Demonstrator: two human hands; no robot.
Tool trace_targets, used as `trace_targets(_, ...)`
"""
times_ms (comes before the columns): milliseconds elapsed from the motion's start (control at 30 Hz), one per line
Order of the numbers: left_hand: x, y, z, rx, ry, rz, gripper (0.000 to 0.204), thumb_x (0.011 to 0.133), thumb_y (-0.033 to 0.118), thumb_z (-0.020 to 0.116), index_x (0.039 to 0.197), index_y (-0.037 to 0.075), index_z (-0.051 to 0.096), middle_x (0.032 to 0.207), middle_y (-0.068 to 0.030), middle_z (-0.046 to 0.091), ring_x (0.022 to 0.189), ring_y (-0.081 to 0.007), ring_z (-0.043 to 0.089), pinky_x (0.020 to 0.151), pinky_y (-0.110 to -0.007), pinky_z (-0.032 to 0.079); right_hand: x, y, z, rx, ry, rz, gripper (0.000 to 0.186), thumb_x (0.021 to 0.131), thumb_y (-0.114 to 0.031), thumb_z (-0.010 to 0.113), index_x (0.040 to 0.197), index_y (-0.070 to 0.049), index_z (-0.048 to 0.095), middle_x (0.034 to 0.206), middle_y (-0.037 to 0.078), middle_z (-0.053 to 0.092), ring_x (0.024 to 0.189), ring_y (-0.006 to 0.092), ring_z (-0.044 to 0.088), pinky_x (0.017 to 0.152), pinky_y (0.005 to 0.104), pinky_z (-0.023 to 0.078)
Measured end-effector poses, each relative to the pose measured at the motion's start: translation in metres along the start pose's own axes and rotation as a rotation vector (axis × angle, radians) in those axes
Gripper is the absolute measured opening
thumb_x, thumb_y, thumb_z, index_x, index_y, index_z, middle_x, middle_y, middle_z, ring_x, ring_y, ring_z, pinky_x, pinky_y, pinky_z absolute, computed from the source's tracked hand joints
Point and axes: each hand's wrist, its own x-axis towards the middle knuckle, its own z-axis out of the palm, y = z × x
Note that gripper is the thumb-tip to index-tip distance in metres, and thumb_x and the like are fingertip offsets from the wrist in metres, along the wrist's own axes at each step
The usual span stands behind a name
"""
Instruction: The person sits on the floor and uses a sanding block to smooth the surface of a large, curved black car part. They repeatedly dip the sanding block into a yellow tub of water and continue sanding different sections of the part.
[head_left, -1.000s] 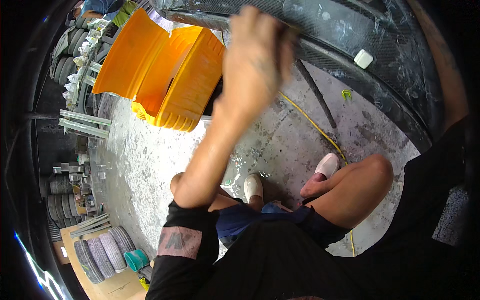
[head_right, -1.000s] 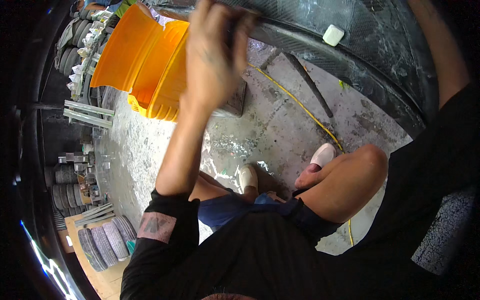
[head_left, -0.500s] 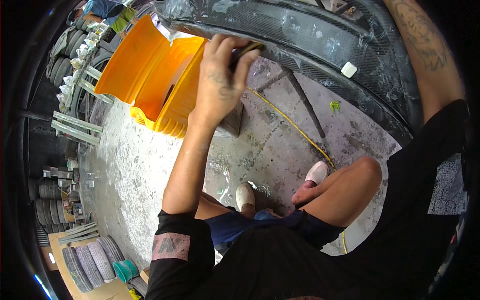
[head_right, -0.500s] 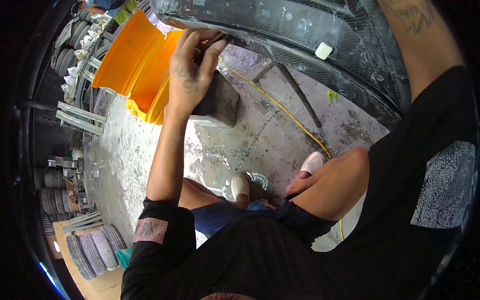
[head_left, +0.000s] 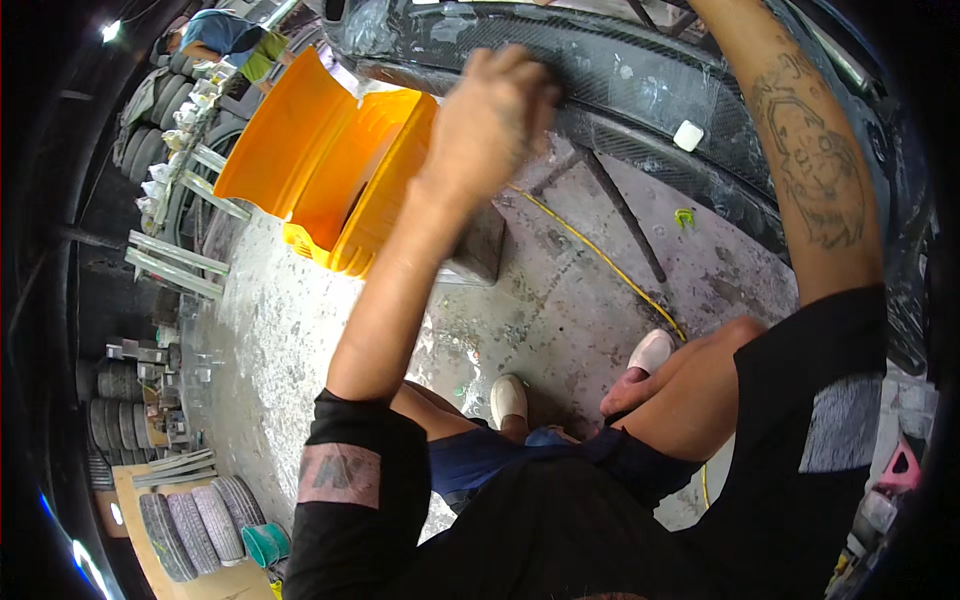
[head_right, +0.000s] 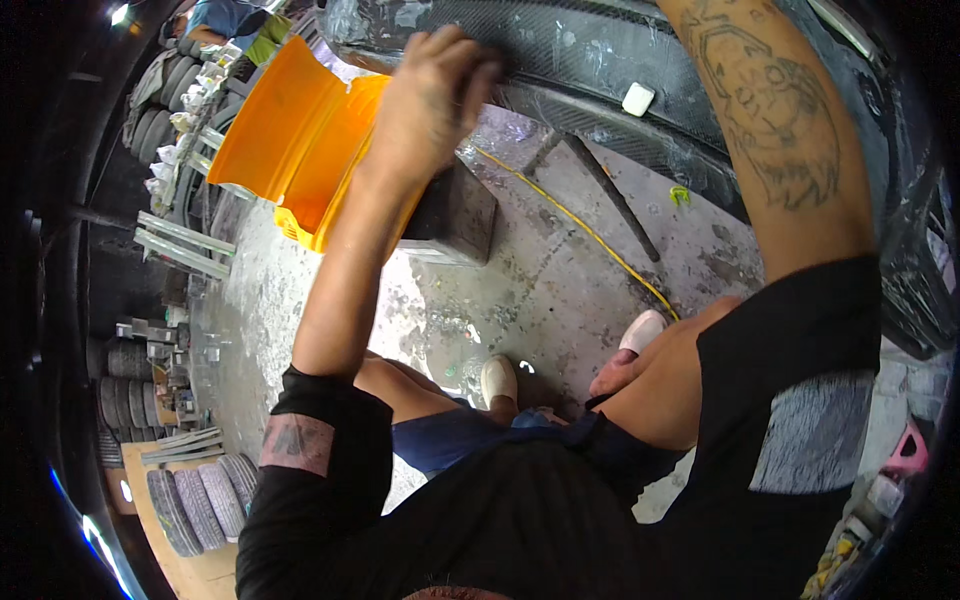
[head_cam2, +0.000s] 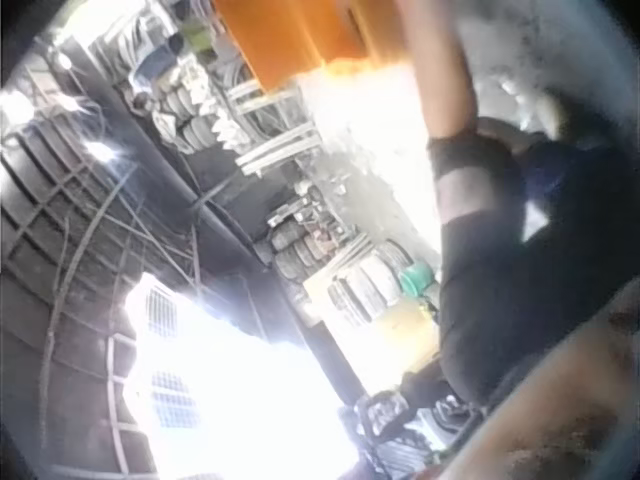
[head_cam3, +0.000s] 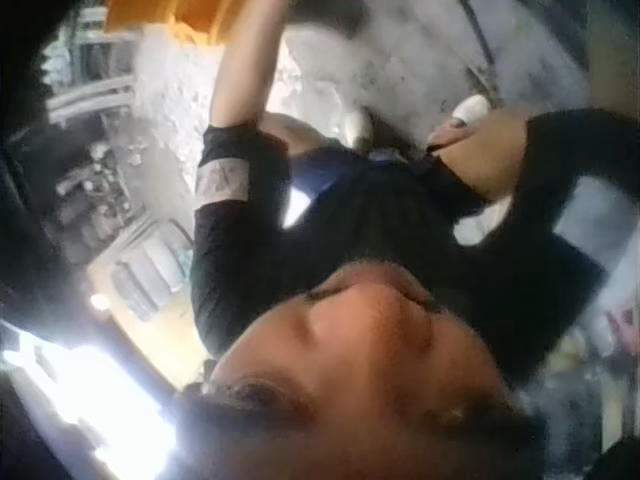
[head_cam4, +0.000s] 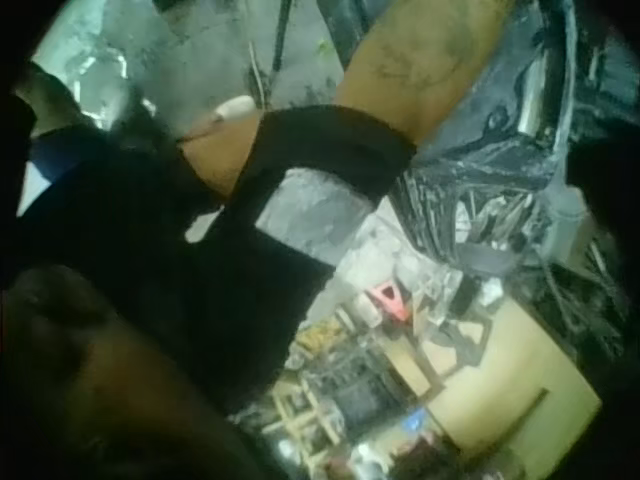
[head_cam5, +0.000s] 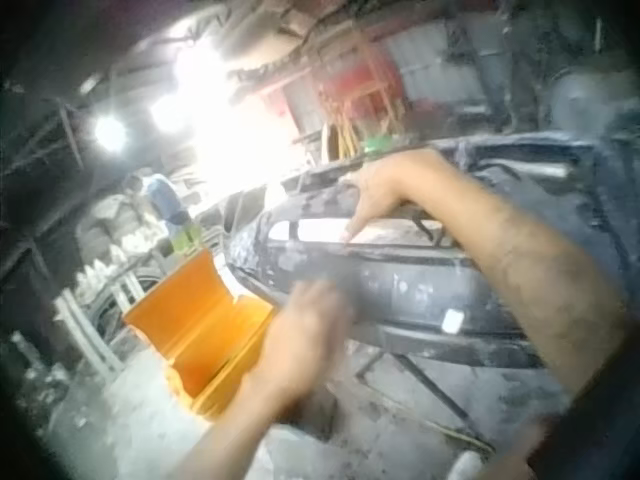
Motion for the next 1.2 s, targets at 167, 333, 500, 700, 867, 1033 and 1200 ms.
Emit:
trace_targets(167, 0.002, 0.039, 0.005, -0.058, -0.051, 0.042, 0.009, 0.089, 0.008, 0.069, 0.093, 0.000, 0.070, 0.091, -0.0150, 0.061, 0.089, -0.0375, 0.059, 0.080, -0.047, 0.052, -0.009, -0.002, 0.005, -0.009, -0.074, 0.025, 0.095, 0.075, -0.052, 0.079, 0.153, -0.009, 0.047, 0.149, 0.019, 0.056, 0.135, 0.0326, 0.056, 0.111, 0.0423, 0.046)
trace_targets(333, 0.006, -0.033, -0.020, 0.041, -0.202, -0.056, 0.008, 0.092, 0.004, 0.065, 0.097, 0.002, 0.071, 0.093, -0.0138, 0.061, 0.092, -0.0352, 0.060, 0.084, -0.042, 0.051, -0.016, -0.010, -0.008, 0.057, -0.025, 0.031, 0.088, 0.075, -0.045, 0.079, 0.152, -0.014, 0.050, 0.147, 0.016, 0.058, 0.133, 0.0323, 0.058, 0.107, 0.0434, 0.049)
trace_targets(500, 0.012, 0.043, 0.001, -0.128, -0.089, 0.039, 0.007, 0.091, 0.005, 0.067, 0.095, 0.000, 0.068, 0.093, -0.0163, 0.061, 0.089, -0.0369, 0.061, 0.083, -0.042, 0.050, -0.031, -0.002, -0.005, 0.088, -0.034, 0.067, 0.084, 0.075, -0.042, 0.080, 0.150, -0.016, 0.053, 0.145, 0.015, 0.060, 0.130, 0.0310, 0.061, 0.104, 0.0439, 0.052)
trace_targets(700, 0.005, -0.022, -0.010, 0.078, -0.104, -0.020, 0.004, 0.089, 0.005, 0.066, 0.091, 0.002, 0.068, 0.094, -0.0162, 0.062, 0.091, -0.0385, 0.059, 0.081, -0.047, 0.054, -0.029, -0.008, -0.014, 0.147, -0.044, -0.009, 0.075, 0.076, -0.039, 0.081, 0.143, -0.013, 0.061, 0.139, 0.016, 0.065, 0.125, 0.0312, 0.064, 0.101, 0.0425, 0.053)
trace_targets(867, 0.004, 0.020, -0.004, -0.107, -0.085, 0.000, 0.007, 0.090, 0.003, 0.066, 0.095, 0.002, 0.071, 0.090, -0.0138, 0.061, 0.088, -0.0348, 0.058, 0.083, -0.042, 0.047, -0.031, -0.001, -0.012, 0.119, -0.045, -0.041, 0.077, 0.074, -0.039, 0.082, 0.142, -0.009, 0.060, 0.138, 0.017, 0.065, 0.124, 0.0321, 0.064, 0.102, 0.0418, 0.053)
trace_targets(1033, -0.009, 0.026, 0.013, -0.054, 0.042, -0.050, 0.011, 0.090, 0.002, 0.066, 0.100, 0.001, 0.070, 0.097, -0.0138, 0.063, 0.089, -0.0371, 0.058, 0.085, -0.044, 0.047, -0.023, 0.000, 0.004, 0.087, 0.012, -0.022, 0.080, 0.074, -0.040, 0.082, 0.145, -0.010, 0.058, 0.139, 0.018, 0.064, 0.126, 0.0320, 0.063, 0.103, 0.0414, 0.052)
trace_targets(1200, -0.012, -0.005, 0.010, 0.095, 0.129, -0.048, 0.010, 0.088, 0.002, 0.068, 0.097, 0.002, 0.067, 0.099, -0.0129, 0.060, 0.088, -0.0362, 0.053, 0.078, -0.043, 0.050, -0.030, -0.012, -0.013, 0.126, 0.017, -0.027, 0.081, 0.075, -0.039, 0.081, 0.147, -0.012, 0.057, 0.141, 0.016, 0.063, 0.126, 0.0313, 0.063, 0.104, 0.0415, 0.052)
